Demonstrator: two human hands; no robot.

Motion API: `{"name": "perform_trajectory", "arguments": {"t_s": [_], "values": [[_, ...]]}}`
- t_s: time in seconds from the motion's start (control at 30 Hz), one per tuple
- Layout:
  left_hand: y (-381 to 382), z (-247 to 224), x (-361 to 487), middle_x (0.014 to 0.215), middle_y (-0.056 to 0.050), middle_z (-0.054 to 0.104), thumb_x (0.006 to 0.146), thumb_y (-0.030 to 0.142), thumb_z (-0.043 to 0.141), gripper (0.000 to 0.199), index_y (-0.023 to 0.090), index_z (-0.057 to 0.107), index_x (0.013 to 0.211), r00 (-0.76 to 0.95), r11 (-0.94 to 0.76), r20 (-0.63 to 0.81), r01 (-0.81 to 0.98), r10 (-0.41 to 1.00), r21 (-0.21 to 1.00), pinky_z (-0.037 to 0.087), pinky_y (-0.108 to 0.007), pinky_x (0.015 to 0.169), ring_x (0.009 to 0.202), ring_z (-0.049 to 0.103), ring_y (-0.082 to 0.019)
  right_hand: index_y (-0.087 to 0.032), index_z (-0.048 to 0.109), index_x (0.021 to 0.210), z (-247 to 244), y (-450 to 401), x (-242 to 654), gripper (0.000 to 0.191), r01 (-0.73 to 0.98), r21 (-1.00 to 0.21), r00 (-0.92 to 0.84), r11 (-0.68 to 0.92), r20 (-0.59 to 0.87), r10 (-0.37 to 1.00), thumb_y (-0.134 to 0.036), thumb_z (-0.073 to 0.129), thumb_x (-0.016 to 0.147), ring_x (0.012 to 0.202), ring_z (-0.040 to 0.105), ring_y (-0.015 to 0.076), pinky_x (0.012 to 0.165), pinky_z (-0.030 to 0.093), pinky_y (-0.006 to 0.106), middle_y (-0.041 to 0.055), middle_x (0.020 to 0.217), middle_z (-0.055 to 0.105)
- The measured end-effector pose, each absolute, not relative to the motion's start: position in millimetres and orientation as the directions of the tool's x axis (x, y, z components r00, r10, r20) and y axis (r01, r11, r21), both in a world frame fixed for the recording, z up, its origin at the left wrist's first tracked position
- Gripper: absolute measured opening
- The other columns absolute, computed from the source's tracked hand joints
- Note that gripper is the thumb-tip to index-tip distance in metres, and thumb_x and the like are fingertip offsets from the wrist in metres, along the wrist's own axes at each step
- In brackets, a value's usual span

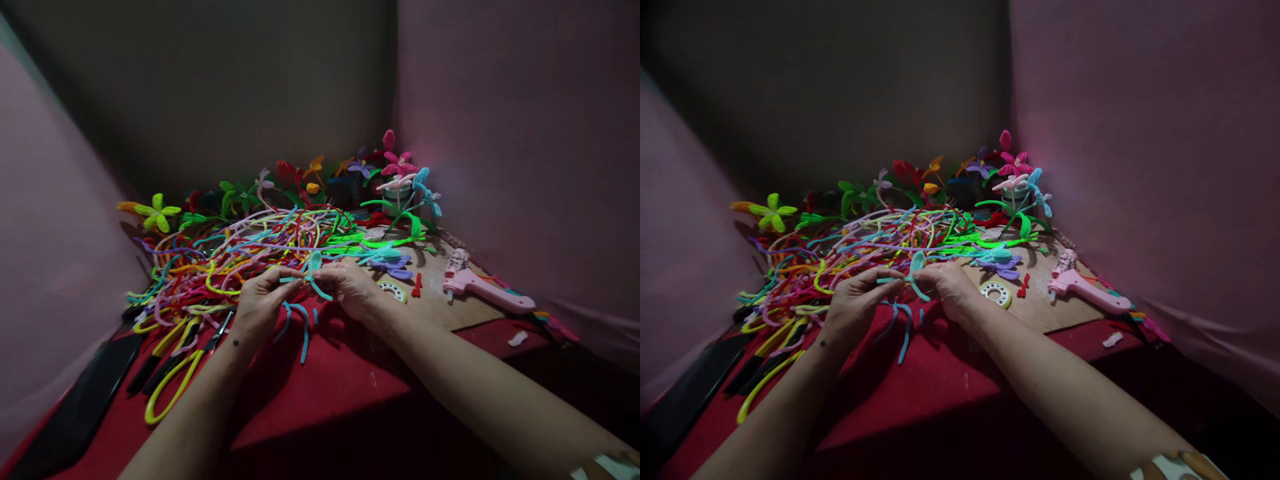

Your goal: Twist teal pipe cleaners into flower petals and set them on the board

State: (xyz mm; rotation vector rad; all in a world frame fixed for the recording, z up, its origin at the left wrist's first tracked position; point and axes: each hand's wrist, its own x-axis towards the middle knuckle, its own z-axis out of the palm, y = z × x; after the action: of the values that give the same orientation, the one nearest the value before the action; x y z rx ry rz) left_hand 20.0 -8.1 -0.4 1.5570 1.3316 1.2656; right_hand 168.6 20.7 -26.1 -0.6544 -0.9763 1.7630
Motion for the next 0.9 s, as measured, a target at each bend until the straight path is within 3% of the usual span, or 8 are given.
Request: {"name": "perform_trajectory", "arguments": {"t_s": [0.1, 0.27, 0.47, 0.67, 0.9], "values": [[-7, -1, 19, 0.061, 0.001, 0.061, 0.062, 0.028, 0.072, 0.019, 0.015, 0.067, 0.075, -0.006, -0.194, 0.2, 0.223, 0.98, 0.955, 0.041, -0.02, 0.055, 0.056, 0.052, -0.009, -0.012, 0.055, 0.052, -26, 21, 168, 0.012, -0.512, -0.846, -0.344, -0.147, 0.045, 0.938, -0.018, 0.066, 0.055, 0.041, 0.044, 0.0056, 0.045, 0.032, 0.02, -0.0037, 0.046, 0.052], [-1, -11, 19, 0.066, 0.001, 0.06, 0.068, 0.03, 0.067, 0.019, 0.016, 0.064, 0.08, 0.092, -0.101, 0.097, 0.045, 0.991, 0.994, 0.04, -0.021, 0.058, 0.057, 0.051, -0.008, -0.013, 0.058, 0.06, -26, 19, 165, 0.006, -0.5, -0.864, -0.305, -0.057, 0.114, 0.946, -0.015, 0.062, 0.057, 0.046, 0.049, 0.0083, 0.049, 0.037, 0.022, -0.0019, 0.051, 0.057], [-4, -13, 23, 0.065, -0.001, 0.06, 0.069, 0.03, 0.066, 0.018, 0.013, 0.063, 0.073, 0.105, -0.089, 0.077, 0.119, 0.992, 0.989, 0.039, -0.022, 0.059, 0.059, 0.05, -0.009, -0.012, 0.057, 0.052, -25, 16, 167, 0.008, -0.31, -0.942, -0.261, 0.131, 0.217, 0.941, -0.013, 0.055, 0.06, 0.046, 0.044, 0.0067, 0.048, 0.034, 0.021, -0.0029, 0.047, 0.053], [-5, -8, 22, 0.055, 0.003, 0.052, 0.069, 0.029, 0.066, 0.018, 0.013, 0.059, 0.063, 0.115, -0.124, 0.109, 0.138, 0.987, 0.983, 0.033, -0.02, 0.051, 0.05, 0.041, -0.007, -0.013, 0.062, 0.068, -18, 12, 167, 0.009, -0.1, -0.979, -0.161, 0.179, 0.193, 0.968, -0.014, 0.056, 0.06, 0.048, 0.043, 0.0064, 0.049, 0.035, 0.02, -0.0043, 0.051, 0.052], [-7, -6, 23, 0.056, 0.002, 0.053, 0.067, 0.03, 0.066, 0.017, 0.013, 0.062, 0.068, 0.103, -0.112, 0.1, 0.11, 0.99, 0.988, 0.032, -0.021, 0.051, 0.049, 0.041, -0.007, -0.013, 0.06, 0.073, -19, 12, 167, 0.013, -0.199, -0.965, -0.177, 0.171, 0.207, 0.962, -0.017, 0.062, 0.06, 0.047, 0.046, 0.0072, 0.048, 0.037, 0.021, -0.0041, 0.053, 0.053]]}}
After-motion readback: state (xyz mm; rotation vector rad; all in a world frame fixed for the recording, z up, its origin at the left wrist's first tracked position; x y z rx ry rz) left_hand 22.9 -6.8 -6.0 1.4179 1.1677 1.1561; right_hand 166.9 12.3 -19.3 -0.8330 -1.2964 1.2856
